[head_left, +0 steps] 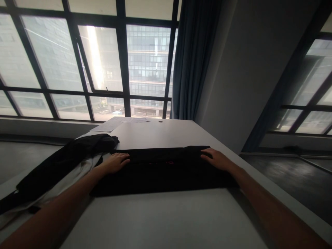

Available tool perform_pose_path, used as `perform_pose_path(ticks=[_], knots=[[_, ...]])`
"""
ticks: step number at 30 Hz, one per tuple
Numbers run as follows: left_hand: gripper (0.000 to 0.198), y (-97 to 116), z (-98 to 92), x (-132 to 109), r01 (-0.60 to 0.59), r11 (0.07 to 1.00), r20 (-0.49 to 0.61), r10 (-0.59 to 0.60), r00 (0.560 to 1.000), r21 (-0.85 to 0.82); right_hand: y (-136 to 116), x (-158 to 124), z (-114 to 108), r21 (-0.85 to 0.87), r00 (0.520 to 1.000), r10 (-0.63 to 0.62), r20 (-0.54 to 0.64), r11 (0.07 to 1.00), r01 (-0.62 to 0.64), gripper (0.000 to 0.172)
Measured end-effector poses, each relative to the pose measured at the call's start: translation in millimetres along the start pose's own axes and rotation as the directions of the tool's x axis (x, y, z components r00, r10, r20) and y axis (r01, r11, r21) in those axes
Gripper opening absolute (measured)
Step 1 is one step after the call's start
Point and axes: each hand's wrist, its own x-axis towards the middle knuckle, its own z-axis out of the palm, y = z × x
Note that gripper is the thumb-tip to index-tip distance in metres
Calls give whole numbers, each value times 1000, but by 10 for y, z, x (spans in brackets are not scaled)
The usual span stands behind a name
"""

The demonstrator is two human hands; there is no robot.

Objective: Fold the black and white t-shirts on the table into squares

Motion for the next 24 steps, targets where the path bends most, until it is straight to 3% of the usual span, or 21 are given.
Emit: perform_pose_path(ticks=[4, 6, 9, 11, 13, 15, 16, 19, 22, 24], knots=[[61, -52, 328, -98, 7, 1000, 46, -7, 999, -8, 54, -120, 446, -88, 960, 59, 273, 995, -36, 77], [61, -110, 370, -127, 21, 1000, 52, -21, 998, -7, 157, -132, 454, -85, 930, 88, 356, 994, -62, 87], [61, -136, 353, -129, 37, 999, 65, -36, 997, -14, 218, 5, 273, -98, 874, 134, 467, 990, -100, 112], [61, -119, 334, -124, 44, 999, 67, -43, 997, -11, 167, 153, 188, -129, 889, 179, 423, 982, -136, 110], [63, -98, 325, -124, 49, 999, 70, -49, 996, 1, 85, 278, 232, -166, 953, 209, 217, 970, -175, 94], [64, -87, 326, -129, 54, 999, 79, -54, 995, 10, 32, 345, 396, -191, 969, 245, 30, 953, -235, 81], [65, -87, 328, -132, 55, 998, 81, -55, 995, 11, 28, 358, 498, -195, 960, 280, 14, 942, -272, 80], [64, -95, 335, -137, 47, 999, 68, -47, 997, 0, 108, 382, 715, -188, 925, 360, 123, 924, -334, 83], [64, -97, 333, -136, 45, 999, 59, -44, 997, -13, 238, 485, 678, -167, 919, 353, 179, 931, -325, 83], [65, -91, 330, -134, 49, 999, 65, -48, 997, -17, 309, 615, 577, -157, 918, 373, 133, 923, -352, 80]])
